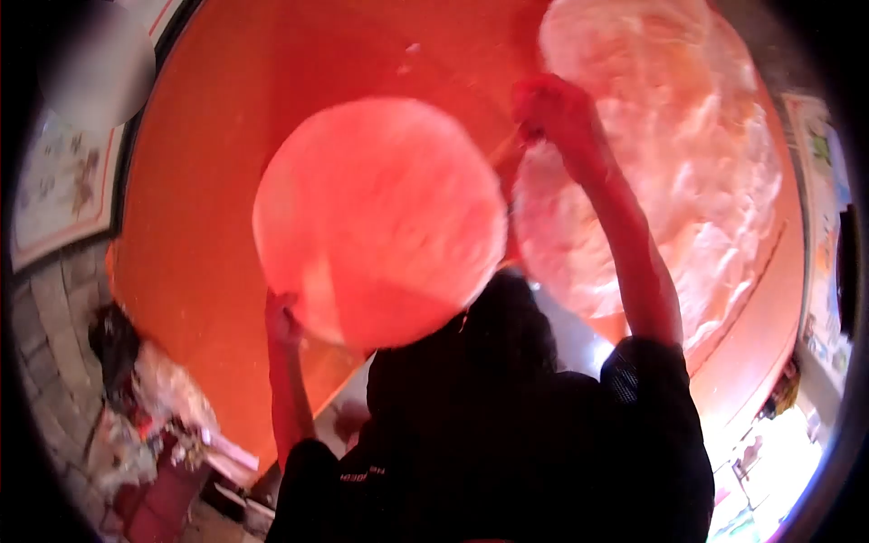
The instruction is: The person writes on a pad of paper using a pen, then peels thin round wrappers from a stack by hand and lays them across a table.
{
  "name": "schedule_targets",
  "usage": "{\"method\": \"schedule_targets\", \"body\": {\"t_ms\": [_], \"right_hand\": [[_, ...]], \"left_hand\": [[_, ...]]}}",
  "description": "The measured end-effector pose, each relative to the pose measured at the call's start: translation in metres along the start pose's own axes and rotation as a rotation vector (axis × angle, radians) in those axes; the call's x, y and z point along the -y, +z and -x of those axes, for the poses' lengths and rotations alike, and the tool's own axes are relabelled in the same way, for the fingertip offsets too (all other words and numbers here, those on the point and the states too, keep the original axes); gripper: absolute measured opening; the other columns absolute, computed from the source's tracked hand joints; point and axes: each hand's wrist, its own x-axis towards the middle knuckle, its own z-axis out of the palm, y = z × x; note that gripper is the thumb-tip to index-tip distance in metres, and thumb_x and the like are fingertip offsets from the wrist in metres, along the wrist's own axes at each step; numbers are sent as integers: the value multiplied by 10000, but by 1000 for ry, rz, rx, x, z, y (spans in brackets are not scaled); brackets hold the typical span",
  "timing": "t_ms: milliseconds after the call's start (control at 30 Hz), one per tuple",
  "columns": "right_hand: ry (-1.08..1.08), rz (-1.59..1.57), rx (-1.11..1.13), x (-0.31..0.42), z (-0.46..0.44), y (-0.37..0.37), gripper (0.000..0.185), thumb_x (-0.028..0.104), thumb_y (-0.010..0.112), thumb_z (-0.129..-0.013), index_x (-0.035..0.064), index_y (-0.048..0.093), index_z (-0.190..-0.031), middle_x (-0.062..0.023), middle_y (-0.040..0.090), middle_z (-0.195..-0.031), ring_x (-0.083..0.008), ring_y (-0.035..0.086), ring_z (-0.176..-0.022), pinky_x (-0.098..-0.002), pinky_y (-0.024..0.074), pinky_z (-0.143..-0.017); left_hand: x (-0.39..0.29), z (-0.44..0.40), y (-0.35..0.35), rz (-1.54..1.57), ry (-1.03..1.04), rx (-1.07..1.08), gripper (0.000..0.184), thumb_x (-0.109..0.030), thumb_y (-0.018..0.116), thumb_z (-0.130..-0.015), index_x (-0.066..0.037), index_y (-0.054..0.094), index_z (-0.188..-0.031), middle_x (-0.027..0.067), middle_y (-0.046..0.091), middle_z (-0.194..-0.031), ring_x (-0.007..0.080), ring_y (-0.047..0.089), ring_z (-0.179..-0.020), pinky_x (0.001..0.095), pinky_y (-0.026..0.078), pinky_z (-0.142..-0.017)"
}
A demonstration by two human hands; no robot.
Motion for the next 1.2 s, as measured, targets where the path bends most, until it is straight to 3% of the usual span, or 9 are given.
{"method": "schedule_targets", "body": {"t_ms": [200, 267, 400, 467, 533, 633, 700, 900, 1200], "right_hand": [[-130, 291, 461, -10, 115, 186, 541, 275, 797, -671, 34, 602, -1114, -156, 658, -930, -237, 647, -806, -338, 522, -723], [-402, 441, 424, -20, 128, 221, 580, 235, 806, -690, 25, 566, -1175, -79, 633, -970, -161, 608, -817, -287, 525, -658], [-450, 574, 335, -16, 140, 228, 534, 228, 781, -720, -3, 575, -1154, -105, 649, -974, -155, 623, -825, -283, 528, -676], [-139, 298, 372, -9, 142, 220, 449, 207, 753, -745, -12, 604, -1108, -132, 665, -977, -161, 641, -841, -287, 528, -710], [-181, 332, 285, -15, 143, 221, 350, 180, 717, -772, -1, 635, -1060, -138, 681, -935, -154, 650, -844, -287, 525, -722], [-123, 520, 148, -22, 142, 226, 289, 139, 693, -788, 14, 645, -1044, -115, 686, -876, -136, 644, -836, -271, 517, -702], [-331, 1036, 303, -34, 138, 231, 237, 94, 663, -785, 28, 649, -1012, -102, 677, -811, -139, 641, -818, -284, 499, -680], [-322, 319, 363, -59, 115, 203, 253, 46, 615, -752, 71, 636, -1003, -199, 631, -832, -337, 634, -811, -372, 480, -676], [-395, 621, 384, -56, 120, 232, 377, 29, 628, -747, 78, 616, -1121, -193, 644, -869, -328, 638, -810, -353, 501, -694]], "left_hand": [[-55, 50, 106, -60, 117, 234, 577, -169, 668, -813, 21, 421, -1298, 112, 545, -1238, 217, 526, -1138, 355, 445, -948], [-58, 48, 116, -81, 160, 270, 581, -191, 685, -808, 24, 436, -1287, 108, 549, -1227, 210, 529, -1125, 351, 441, -946], [-67, 51, 137, -136, 220, 355, 593, -248, 715, -797, 30, 471, -1259, 98, 565, -1191, 197, 542, -1088, 340, 437, -931], [-66, 52, 138, -94, 201, 333, 573, -220, 708, -790, 33, 476, -1249, 97, 575, -1171, 198, 551, -1072, 332, 439, -922], [-73, 55, 141, -93, 176, 371, 534, -172, 689, -787, 29, 485, -1238, 97, 579, -1160, 202, 554, -1068, 328, 442, -915], [-67, 49, 135, -97, 184, 353, 509, -138, 673, -781, 23, 493, -1229, 107, 580, -1163, 210, 553, -1072, 331, 442, -917], [-65, 49, 136, -118, 185, 318, 523, -138, 674, -782, 20, 481, -1241, 113, 575, -1170, 215, 554, -1068, 335, 444, -918], [-63, 53, 137, -110, 117, 150, 727, -137, 701, -758, -30, 335, -1376, 133, 473, -1317, 271, 490, -1175, 383, 434, -963], [-56, 51, 134, -95, 120, 115, 656, -62, 689, -760, -8, 375, -1335, 128, 507, -1265, 264, 523, -1126, 378, 451, -937]]}}
